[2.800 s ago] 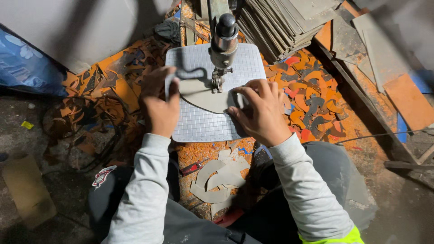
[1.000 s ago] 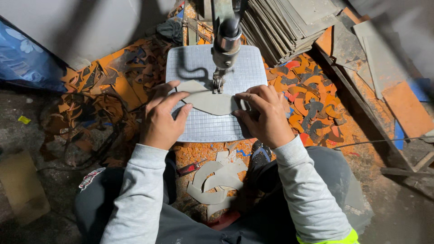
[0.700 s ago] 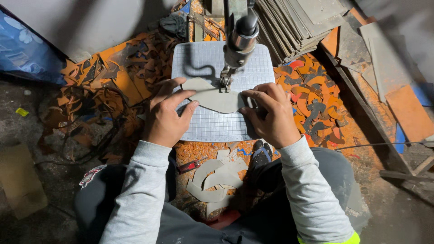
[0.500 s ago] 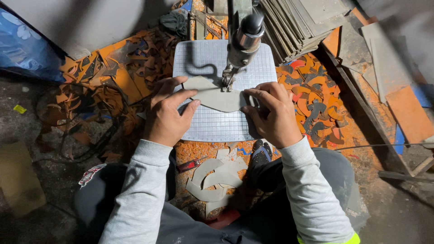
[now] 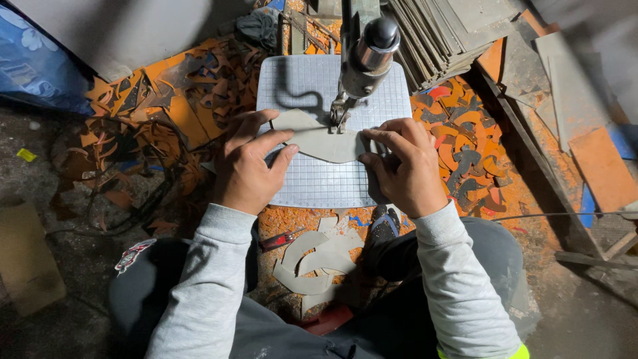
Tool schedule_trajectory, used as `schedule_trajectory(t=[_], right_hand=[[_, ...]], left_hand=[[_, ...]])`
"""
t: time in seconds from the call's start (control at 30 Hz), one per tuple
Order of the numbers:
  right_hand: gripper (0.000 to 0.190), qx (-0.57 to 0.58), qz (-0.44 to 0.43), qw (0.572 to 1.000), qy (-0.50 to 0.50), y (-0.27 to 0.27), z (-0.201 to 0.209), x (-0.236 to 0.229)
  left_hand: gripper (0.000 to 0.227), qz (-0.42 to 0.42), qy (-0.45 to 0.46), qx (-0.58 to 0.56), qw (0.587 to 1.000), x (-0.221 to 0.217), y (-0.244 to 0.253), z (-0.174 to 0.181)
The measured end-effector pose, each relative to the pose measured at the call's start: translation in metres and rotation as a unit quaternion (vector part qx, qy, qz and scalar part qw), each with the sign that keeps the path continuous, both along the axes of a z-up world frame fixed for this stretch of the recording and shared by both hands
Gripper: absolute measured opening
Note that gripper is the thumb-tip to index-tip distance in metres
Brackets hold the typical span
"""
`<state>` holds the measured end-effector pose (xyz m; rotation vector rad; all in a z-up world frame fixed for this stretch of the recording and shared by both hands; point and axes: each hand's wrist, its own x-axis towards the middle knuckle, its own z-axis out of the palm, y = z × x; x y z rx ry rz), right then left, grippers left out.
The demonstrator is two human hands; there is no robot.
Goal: The person sits on the floor and uses a vertical cutting machine to cut curved shapes from flat grey material. They guide the material under the blade, rotate it for curves, and remove finished pieces.
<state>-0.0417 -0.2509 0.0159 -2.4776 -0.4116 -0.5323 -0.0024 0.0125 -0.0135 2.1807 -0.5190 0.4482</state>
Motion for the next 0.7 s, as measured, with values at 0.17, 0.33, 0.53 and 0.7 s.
schedule_trajectory(t=[0.17,0.33,0.53,0.7], right_hand=[[0.035,0.007,0.008,1.0,-0.012,0.0005,0.0012,0.0037],[0.028,0.049,0.006,0.999,0.011,0.0014,0.0011,0.0055],[0.023,0.061,-0.014,0.998,0.021,0.0033,0.0007,0.0056],[0.02,-0.024,-0.003,0.999,-0.022,0.0068,0.0078,0.0017]], left_hand=[[0.021,0.01,-0.011,0.011,1.0,0.0008,-0.0024,-0.0001],[0.021,0.007,0.016,0.021,1.0,-0.0005,-0.0024,0.0032],[0.021,0.017,-0.005,0.022,1.0,-0.0044,-0.0063,0.0047],[0.022,0.008,-0.003,-0.005,1.0,-0.0057,-0.008,0.0019]])
